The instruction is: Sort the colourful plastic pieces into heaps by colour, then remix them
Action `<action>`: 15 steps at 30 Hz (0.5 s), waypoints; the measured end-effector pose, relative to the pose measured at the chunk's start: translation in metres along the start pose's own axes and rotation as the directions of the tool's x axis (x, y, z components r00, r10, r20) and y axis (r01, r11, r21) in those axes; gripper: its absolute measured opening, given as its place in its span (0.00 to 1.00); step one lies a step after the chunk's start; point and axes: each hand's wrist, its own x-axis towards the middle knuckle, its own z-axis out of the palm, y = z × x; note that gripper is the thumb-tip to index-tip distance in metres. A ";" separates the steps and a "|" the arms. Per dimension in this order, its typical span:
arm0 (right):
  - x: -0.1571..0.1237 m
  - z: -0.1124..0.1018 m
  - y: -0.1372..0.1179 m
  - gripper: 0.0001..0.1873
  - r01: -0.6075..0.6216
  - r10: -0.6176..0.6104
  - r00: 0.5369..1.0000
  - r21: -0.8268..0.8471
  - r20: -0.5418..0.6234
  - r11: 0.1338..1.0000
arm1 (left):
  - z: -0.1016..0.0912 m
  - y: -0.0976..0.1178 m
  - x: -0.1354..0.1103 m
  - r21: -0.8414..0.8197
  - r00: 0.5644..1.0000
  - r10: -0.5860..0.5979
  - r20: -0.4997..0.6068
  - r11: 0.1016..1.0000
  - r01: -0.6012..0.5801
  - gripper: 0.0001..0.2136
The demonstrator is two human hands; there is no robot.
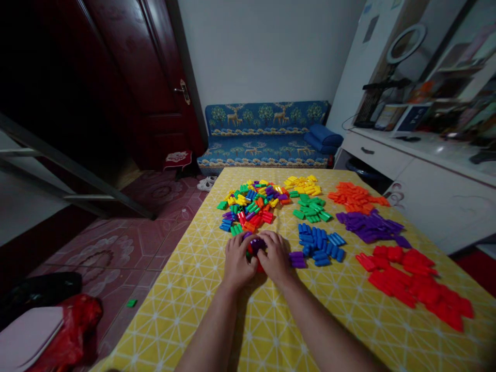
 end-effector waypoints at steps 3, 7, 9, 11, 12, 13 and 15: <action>-0.001 0.002 0.001 0.26 -0.024 0.024 1.000 -0.021 -0.015 0.999 | 0.003 -0.006 0.001 0.009 0.999 -0.034 -0.026 0.999 0.035 0.24; -0.001 0.001 -0.001 0.26 -0.031 0.032 0.998 -0.038 0.045 0.999 | 0.008 -0.014 0.002 -0.040 0.994 -0.058 -0.089 0.998 0.055 0.20; 0.000 -0.001 -0.002 0.21 -0.042 0.043 0.997 -0.029 0.059 0.999 | 0.010 -0.016 0.002 -0.087 0.989 -0.079 -0.121 0.994 0.068 0.20; 0.000 -0.003 -0.002 0.19 -0.044 0.044 0.997 -0.012 0.058 0.999 | 0.011 -0.016 0.002 -0.134 0.987 -0.093 -0.132 0.988 0.075 0.21; 0.000 -0.004 -0.003 0.21 -0.032 0.032 0.998 -0.002 0.058 0.999 | 0.011 -0.015 0.002 -0.154 0.988 -0.089 -0.128 0.986 0.069 0.22; 0.000 -0.004 -0.003 0.23 -0.010 0.010 0.998 0.008 0.064 1.000 | 0.011 -0.014 0.002 -0.171 0.989 -0.080 -0.121 0.983 0.058 0.24; -0.001 -0.005 -0.003 0.27 0.042 -0.044 0.995 0.028 0.088 0.999 | 0.009 -0.012 0.002 -0.202 0.992 -0.062 -0.111 0.979 0.038 0.25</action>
